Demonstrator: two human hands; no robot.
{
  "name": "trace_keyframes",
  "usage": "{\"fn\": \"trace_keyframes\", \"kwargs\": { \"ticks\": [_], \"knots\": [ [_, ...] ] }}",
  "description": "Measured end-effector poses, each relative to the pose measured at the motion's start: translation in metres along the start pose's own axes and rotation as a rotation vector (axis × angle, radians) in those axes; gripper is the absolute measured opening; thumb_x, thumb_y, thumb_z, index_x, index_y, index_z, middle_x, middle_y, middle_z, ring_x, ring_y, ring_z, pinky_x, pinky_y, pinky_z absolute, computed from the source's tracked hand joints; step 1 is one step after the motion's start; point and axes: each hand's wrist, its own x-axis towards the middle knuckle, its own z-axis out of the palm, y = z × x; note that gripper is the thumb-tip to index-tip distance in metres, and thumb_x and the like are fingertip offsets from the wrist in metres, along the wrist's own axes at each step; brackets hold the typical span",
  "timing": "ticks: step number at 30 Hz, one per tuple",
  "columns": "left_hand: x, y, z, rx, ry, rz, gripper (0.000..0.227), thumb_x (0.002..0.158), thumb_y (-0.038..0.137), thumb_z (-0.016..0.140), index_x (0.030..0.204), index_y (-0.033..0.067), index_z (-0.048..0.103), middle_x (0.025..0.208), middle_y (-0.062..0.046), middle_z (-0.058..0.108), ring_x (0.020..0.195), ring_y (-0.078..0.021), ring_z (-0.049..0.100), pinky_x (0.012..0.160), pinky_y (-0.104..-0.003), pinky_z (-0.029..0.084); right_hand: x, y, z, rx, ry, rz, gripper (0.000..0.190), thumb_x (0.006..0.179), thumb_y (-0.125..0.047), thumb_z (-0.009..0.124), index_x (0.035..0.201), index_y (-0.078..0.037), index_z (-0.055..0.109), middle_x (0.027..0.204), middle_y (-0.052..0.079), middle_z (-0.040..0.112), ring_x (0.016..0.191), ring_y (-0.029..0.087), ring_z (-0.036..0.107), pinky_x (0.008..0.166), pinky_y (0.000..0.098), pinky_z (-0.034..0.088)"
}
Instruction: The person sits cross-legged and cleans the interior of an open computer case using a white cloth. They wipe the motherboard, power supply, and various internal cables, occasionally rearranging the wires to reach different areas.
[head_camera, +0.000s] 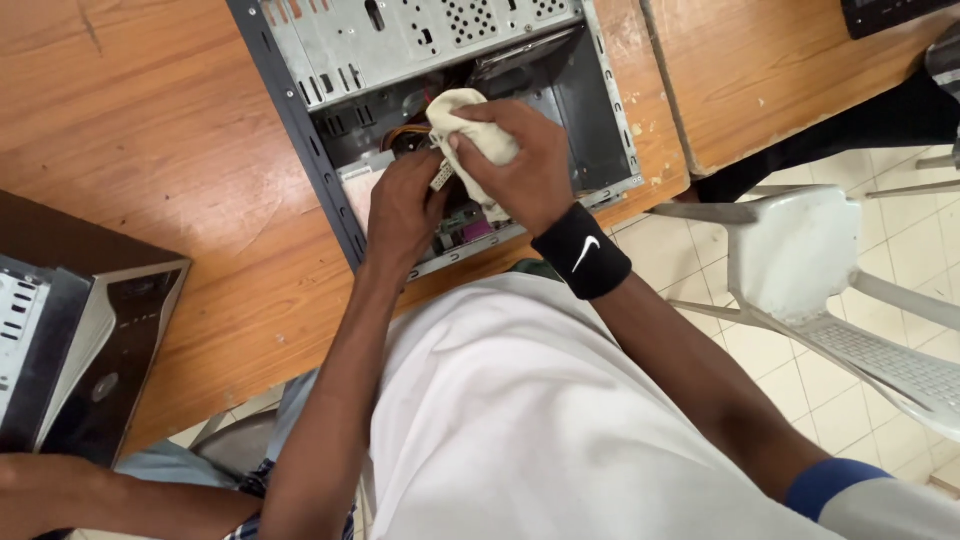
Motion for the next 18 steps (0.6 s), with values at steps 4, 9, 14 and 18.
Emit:
{"fn": "trace_keyframes", "kwargs": {
  "ticks": [4,9,14,18],
  "knots": [
    [-0.006,-0.005,0.005,-0.070,-0.034,-0.127,0.040,0.080,-0.008,0.072,0.119,0.0006,0.067,0.112,-0.020,0.071,0.103,-0.0383,0.069,0.093,-0.045,0.055,-0.006,-0.009,0.011,0.013,-0.046,-0.152,0.029,0.092,-0.019,0.084,0.117,-0.007,0.074,0.109,0.013,0.075,0.095,0.023,0.075,0.082,0.0344,0.061],
    [-0.003,-0.004,-0.002,-0.070,-0.014,-0.095,0.037,0.082,-0.010,0.067,0.118,0.0000,0.067,0.112,-0.020,0.069,0.104,-0.0375,0.068,0.088,-0.043,0.055,0.007,0.017,0.004,-0.014,-0.034,-0.146,0.028,0.093,-0.020,0.084,0.115,-0.005,0.073,0.109,0.013,0.075,0.094,0.022,0.075,0.081,0.0335,0.062],
    [0.008,0.016,-0.010,-0.258,0.088,-0.191,0.029,0.097,-0.003,0.064,0.125,0.0015,0.068,0.110,-0.015,0.071,0.096,-0.0243,0.070,0.078,-0.035,0.056,0.012,0.012,-0.009,0.095,0.132,0.131,0.024,0.098,-0.020,0.080,0.115,-0.005,0.073,0.103,0.007,0.077,0.091,0.013,0.073,0.079,0.0284,0.060],
    [0.008,0.021,-0.012,-0.256,0.109,-0.303,0.019,0.103,0.007,0.068,0.121,0.0033,0.073,0.102,-0.012,0.075,0.080,-0.0202,0.069,0.068,-0.034,0.052,-0.007,0.022,-0.013,0.257,0.145,0.245,0.024,0.102,-0.020,0.073,0.117,-0.002,0.070,0.105,0.005,0.074,0.093,0.009,0.069,0.080,0.0261,0.057]
  ]
}}
